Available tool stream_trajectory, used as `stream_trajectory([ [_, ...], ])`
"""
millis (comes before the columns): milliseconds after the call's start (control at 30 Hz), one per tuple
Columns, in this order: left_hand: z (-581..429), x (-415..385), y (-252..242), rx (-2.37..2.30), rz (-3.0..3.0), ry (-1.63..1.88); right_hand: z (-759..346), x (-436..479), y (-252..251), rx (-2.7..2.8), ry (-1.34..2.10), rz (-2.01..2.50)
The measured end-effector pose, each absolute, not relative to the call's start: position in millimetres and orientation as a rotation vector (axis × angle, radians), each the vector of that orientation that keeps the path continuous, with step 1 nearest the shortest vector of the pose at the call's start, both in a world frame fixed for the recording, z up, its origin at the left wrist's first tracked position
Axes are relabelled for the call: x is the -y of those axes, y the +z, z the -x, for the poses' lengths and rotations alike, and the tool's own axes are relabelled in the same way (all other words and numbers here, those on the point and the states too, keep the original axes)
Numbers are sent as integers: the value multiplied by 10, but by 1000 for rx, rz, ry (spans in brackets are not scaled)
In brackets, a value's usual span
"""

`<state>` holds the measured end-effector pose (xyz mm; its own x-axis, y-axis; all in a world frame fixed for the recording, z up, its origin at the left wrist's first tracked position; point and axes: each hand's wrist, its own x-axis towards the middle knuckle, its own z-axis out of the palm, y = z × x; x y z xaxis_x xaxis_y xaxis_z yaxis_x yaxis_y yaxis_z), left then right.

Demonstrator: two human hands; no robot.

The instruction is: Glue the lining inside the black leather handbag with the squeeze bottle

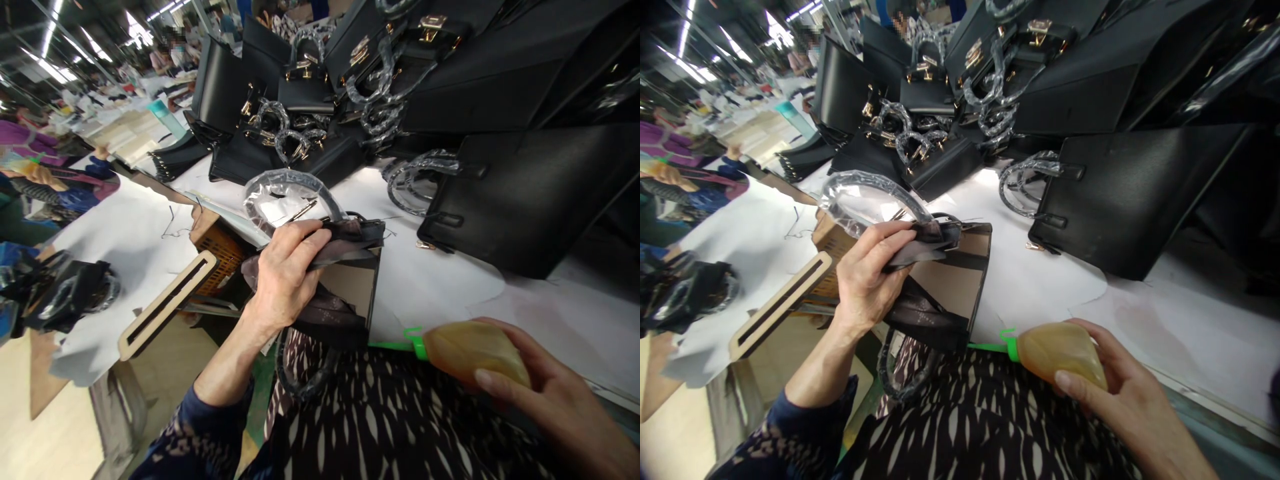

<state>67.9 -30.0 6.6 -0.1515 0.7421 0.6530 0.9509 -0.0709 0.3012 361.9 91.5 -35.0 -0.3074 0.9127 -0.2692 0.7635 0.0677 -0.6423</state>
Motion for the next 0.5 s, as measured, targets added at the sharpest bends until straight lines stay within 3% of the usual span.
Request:
stream_trajectory([
  [300,-675,261,62,1917,1815,-1052,-3549,-805,-301,1843,1285,1817],
  [500,-676,260,75,1971,1803,-1034,-3638,-813,-252,1647,1654,1997],
])
